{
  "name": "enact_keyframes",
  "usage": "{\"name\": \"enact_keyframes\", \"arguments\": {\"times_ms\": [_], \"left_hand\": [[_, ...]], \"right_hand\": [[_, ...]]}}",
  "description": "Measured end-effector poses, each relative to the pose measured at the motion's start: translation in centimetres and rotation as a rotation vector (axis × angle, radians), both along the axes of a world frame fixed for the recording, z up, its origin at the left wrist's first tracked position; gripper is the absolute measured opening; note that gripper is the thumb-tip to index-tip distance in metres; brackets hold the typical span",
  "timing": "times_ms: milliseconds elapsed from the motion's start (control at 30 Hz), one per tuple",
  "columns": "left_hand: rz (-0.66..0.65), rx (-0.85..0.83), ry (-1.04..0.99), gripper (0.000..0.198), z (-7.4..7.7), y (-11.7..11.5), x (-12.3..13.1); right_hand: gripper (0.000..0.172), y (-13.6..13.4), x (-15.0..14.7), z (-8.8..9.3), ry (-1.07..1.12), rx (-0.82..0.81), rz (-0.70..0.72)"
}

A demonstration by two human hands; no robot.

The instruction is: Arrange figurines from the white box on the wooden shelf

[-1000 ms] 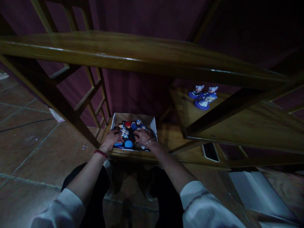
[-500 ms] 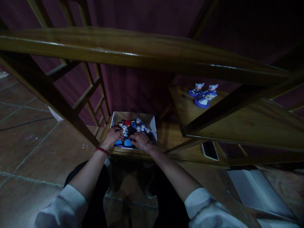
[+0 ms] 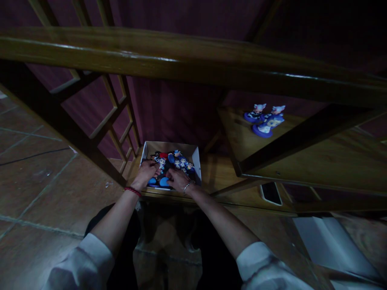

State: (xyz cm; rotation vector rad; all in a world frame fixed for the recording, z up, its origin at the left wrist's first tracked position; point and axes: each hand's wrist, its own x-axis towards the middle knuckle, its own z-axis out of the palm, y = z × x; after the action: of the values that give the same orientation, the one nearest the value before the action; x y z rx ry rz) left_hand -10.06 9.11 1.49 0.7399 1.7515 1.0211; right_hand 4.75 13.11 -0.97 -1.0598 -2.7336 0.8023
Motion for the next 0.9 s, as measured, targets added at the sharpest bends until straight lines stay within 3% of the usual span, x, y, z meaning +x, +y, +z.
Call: {"name": "enact_keyframes", "arguments": {"times_ms": [267, 500, 767, 900], "left_hand": [[-0.002, -0.004, -0.006, 0.009, 0.2, 0.0, 0.2], [-0.03, 0.03, 0.014, 0.012, -0.7, 0.0, 0.0], [-0.036, 0.024, 0.018, 0.014, -1.2, 0.2, 0.0], [-0.063, 0.022, 0.027, 0.014, -1.3, 0.1, 0.1]], "right_hand": [[0.022, 0.2, 0.9, -0.8, 0.096, -0.066, 0.012], [0.015, 0.7, 1.9, -0.7, 0.102, -0.214, -0.158], [0.017, 0.5, 0.8, 0.4, -0.019, -0.105, -0.145], [0.021, 0.4, 0.3, 0.0, 0.042, -0.214, -0.191]]}}
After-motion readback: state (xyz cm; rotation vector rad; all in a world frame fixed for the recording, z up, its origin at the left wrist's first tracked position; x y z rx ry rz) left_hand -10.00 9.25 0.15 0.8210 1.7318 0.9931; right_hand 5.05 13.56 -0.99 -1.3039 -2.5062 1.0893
